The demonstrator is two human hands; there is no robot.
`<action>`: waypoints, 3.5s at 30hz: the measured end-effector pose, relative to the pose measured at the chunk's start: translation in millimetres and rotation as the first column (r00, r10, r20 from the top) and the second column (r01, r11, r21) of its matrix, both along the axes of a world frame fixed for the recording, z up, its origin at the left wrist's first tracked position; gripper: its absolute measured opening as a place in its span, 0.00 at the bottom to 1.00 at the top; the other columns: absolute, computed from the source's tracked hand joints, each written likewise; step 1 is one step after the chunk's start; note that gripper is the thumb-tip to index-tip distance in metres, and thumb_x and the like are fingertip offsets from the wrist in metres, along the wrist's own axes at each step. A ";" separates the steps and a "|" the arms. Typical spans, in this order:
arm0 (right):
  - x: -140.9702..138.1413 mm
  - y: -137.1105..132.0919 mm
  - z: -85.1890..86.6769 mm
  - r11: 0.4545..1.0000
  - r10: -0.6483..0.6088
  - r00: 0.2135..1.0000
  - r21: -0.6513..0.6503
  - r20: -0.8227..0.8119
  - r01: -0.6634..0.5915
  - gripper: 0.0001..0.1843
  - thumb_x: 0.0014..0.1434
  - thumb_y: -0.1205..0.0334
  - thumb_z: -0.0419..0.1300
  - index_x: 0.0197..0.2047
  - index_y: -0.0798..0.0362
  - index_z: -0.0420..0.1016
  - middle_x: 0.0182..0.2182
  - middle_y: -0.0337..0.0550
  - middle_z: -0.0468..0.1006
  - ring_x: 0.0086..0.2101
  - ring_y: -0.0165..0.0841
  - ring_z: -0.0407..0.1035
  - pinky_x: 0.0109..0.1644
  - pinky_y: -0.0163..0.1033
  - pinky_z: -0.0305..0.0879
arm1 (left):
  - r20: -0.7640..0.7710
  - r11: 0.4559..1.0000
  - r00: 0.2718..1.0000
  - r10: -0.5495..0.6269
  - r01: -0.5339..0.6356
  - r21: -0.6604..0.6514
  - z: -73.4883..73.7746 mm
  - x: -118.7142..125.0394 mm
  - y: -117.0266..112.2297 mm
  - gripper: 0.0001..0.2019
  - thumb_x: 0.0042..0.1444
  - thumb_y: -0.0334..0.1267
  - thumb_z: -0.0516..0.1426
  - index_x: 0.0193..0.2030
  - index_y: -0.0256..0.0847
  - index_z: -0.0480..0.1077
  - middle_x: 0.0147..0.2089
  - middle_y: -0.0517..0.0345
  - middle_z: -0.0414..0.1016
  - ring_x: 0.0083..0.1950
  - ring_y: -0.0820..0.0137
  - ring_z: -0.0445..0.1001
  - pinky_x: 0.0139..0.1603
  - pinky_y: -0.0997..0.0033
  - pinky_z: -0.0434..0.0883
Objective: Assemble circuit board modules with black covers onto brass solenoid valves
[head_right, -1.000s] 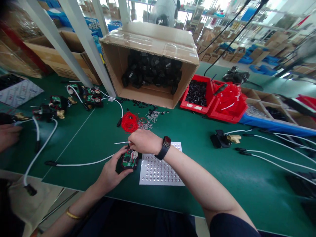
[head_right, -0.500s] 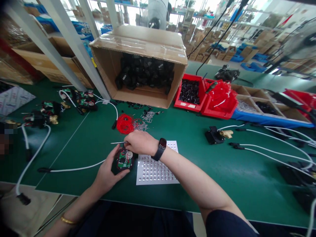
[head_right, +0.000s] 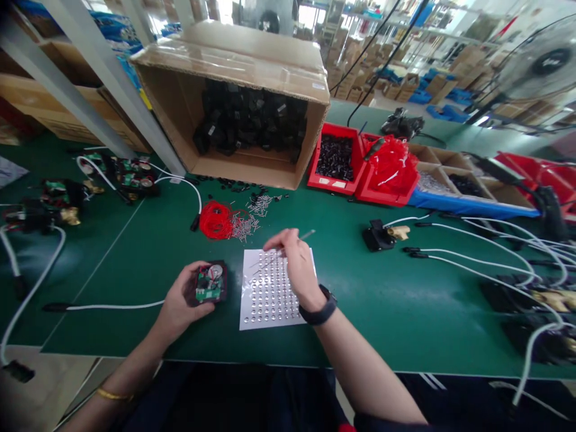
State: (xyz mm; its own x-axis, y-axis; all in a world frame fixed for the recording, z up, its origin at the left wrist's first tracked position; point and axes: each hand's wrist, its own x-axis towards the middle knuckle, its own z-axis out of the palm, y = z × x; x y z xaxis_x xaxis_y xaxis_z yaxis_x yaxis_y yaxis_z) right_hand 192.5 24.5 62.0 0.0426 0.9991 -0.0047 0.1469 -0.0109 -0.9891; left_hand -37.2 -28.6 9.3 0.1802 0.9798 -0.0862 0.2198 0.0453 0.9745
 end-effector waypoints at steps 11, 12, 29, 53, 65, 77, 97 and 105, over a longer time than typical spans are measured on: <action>-12.2 -60.5 -64.4 0.918 -0.268 0.901 -0.373 -0.340 0.132 0.18 0.42 0.53 0.68 0.29 0.53 0.66 0.16 0.35 0.73 0.17 0.28 0.66 0.22 0.32 0.63 | -0.311 0.757 0.702 -0.641 0.644 -0.105 28.5 25.0 3.5 0.31 0.39 0.52 0.64 0.51 0.43 0.64 0.66 0.48 0.50 0.63 0.53 0.56 0.59 0.55 0.60; -12.6 -60.4 -66.6 0.917 -0.284 0.913 -0.362 -0.294 0.168 0.18 0.43 0.53 0.67 0.29 0.53 0.65 0.16 0.34 0.73 0.17 0.29 0.66 0.21 0.32 0.63 | -0.323 0.760 0.700 -0.637 0.641 -0.108 27.3 25.4 4.0 0.33 0.40 0.52 0.63 0.54 0.43 0.63 0.66 0.47 0.51 0.63 0.52 0.57 0.59 0.55 0.60; -16.8 -63.8 -78.4 0.934 -0.292 0.953 -0.191 0.083 0.303 0.12 0.56 0.55 0.58 0.28 0.55 0.69 0.23 0.42 0.76 0.25 0.33 0.71 0.30 0.38 0.68 | -0.383 0.804 0.716 -0.584 0.574 -0.153 21.1 32.3 3.6 0.46 0.44 0.57 0.59 0.66 0.42 0.45 0.62 0.48 0.60 0.58 0.54 0.64 0.56 0.58 0.63; -12.0 -66.0 -77.8 0.930 -0.300 0.917 -0.294 -0.264 0.220 0.16 0.49 0.53 0.65 0.32 0.54 0.65 0.25 0.44 0.79 0.28 0.37 0.75 0.33 0.39 0.72 | -0.006 0.991 0.995 -0.097 0.097 0.093 10.5 16.5 -1.2 0.37 0.35 0.53 0.67 0.52 0.43 0.62 0.62 0.46 0.56 0.62 0.53 0.57 0.60 0.56 0.59; -29.8 -40.2 -21.9 0.967 -0.177 0.676 -0.256 -0.715 -0.017 0.11 0.48 0.59 0.67 0.29 0.53 0.68 0.33 0.44 0.80 0.38 0.34 0.74 0.48 0.40 0.66 | 0.117 0.987 0.986 0.116 -0.128 0.101 -17.1 42.3 21.3 0.38 0.38 0.34 0.68 0.55 0.43 0.56 0.56 0.50 0.62 0.58 0.57 0.62 0.61 0.55 0.58; -38.7 -38.5 -28.4 0.957 -0.259 0.772 -0.263 -0.581 0.123 0.12 0.44 0.58 0.68 0.29 0.53 0.70 0.31 0.43 0.80 0.37 0.38 0.72 0.48 0.47 0.64 | 0.046 0.987 0.992 0.117 -0.121 0.101 -11.9 44.0 20.0 0.37 0.39 0.33 0.66 0.56 0.42 0.55 0.58 0.49 0.61 0.60 0.57 0.61 0.63 0.52 0.56; -39.4 -40.0 -31.2 0.973 -0.215 0.854 -0.177 -0.474 0.147 0.09 0.49 0.59 0.65 0.31 0.54 0.72 0.34 0.44 0.79 0.37 0.37 0.72 0.46 0.45 0.64 | -0.053 0.968 0.990 0.128 -0.113 0.223 -9.2 45.7 20.5 0.35 0.42 0.36 0.66 0.56 0.43 0.56 0.61 0.47 0.54 0.63 0.55 0.56 0.63 0.51 0.56; -41.2 -38.2 -31.9 0.978 -0.201 0.903 -0.124 -0.381 0.165 0.08 0.52 0.58 0.62 0.31 0.53 0.71 0.32 0.44 0.78 0.35 0.37 0.72 0.42 0.43 0.67 | -0.117 0.863 0.988 0.100 -0.028 0.505 -7.9 48.9 23.1 0.24 0.52 0.35 0.59 0.54 0.47 0.55 0.60 0.48 0.56 0.62 0.59 0.58 0.59 0.51 0.61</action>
